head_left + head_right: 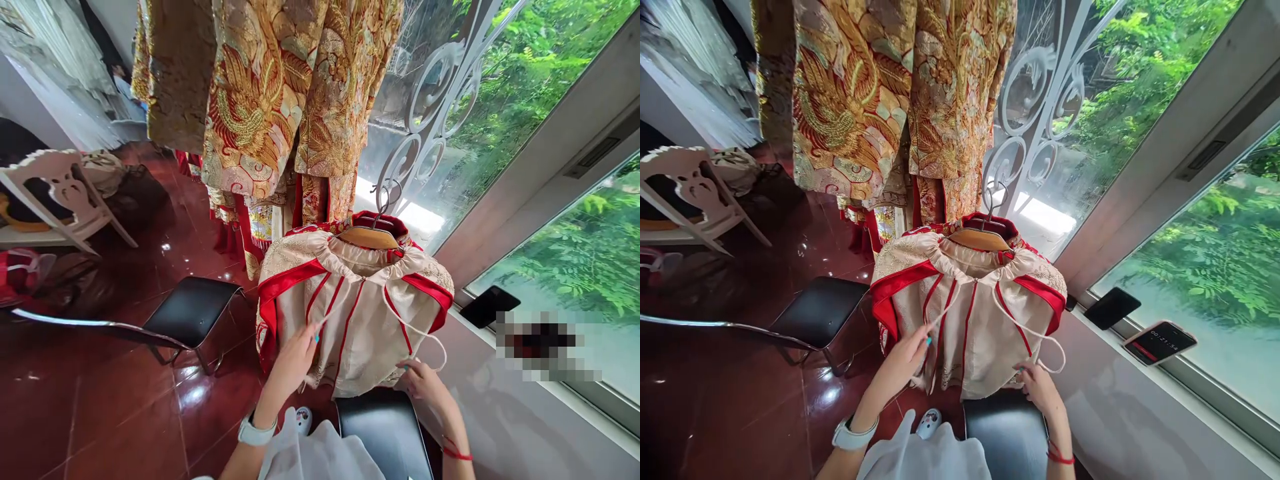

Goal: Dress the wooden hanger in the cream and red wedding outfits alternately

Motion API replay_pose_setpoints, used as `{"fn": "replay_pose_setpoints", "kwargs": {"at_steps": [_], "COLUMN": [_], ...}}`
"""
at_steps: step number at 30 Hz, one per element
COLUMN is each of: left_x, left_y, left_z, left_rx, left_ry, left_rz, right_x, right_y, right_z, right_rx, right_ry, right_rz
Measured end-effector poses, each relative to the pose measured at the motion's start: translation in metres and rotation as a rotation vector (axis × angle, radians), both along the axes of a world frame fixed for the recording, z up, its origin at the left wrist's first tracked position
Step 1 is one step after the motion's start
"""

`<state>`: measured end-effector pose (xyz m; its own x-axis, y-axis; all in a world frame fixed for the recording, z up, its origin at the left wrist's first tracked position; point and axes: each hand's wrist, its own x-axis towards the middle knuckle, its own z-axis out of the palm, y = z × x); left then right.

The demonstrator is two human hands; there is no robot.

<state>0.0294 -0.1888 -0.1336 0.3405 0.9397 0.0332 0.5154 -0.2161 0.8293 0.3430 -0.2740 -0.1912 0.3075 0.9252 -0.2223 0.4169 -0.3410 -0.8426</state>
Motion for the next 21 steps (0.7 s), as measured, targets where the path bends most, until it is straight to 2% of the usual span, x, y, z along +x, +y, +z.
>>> {"fn": "replay_pose_setpoints", "kwargs": {"at_steps": [2, 3, 5, 7, 10, 13, 16, 18, 21], "left_x": [0.002, 0.010, 0.034, 0.059, 0.075, 0.069, 0.062, 0.061, 0.056], "left_y": [0.002, 0.008, 0.029, 0.055, 0.086, 0.095, 0.088, 0.081, 0.070], "left_z": [0.023, 0.037, 0.066, 0.087, 0.098, 0.097, 0.099, 0.101, 0.098], "left_rx": [0.328, 0.479, 0.699, 0.785, 0.755, 0.706, 0.697, 0.709, 0.745], "left_ry": [0.123, 0.154, 0.218, 0.361, 0.540, 0.527, 0.489, 0.491, 0.499], "left_rz": [0.141, 0.138, 0.002, -0.086, -0.173, -0.241, -0.248, -0.246, -0.220], "right_x": [-0.022, -0.040, -0.077, -0.108, -0.133, -0.135, -0.130, -0.127, -0.128], "right_y": [0.013, 0.025, 0.056, 0.089, 0.124, 0.135, 0.131, 0.122, 0.102], "right_z": [0.041, 0.060, 0.085, 0.096, 0.093, 0.089, 0.091, 0.088, 0.061], "right_rx": [0.063, 0.150, 0.318, 0.457, 0.536, 0.587, 0.639, 0.616, 0.486], "right_ry": [0.132, 0.191, 0.301, 0.288, 0.281, 0.407, 0.455, 0.429, 0.396], "right_rz": [0.178, 0.215, 0.191, 0.089, -0.085, -0.178, -0.195, -0.184, -0.163]}}
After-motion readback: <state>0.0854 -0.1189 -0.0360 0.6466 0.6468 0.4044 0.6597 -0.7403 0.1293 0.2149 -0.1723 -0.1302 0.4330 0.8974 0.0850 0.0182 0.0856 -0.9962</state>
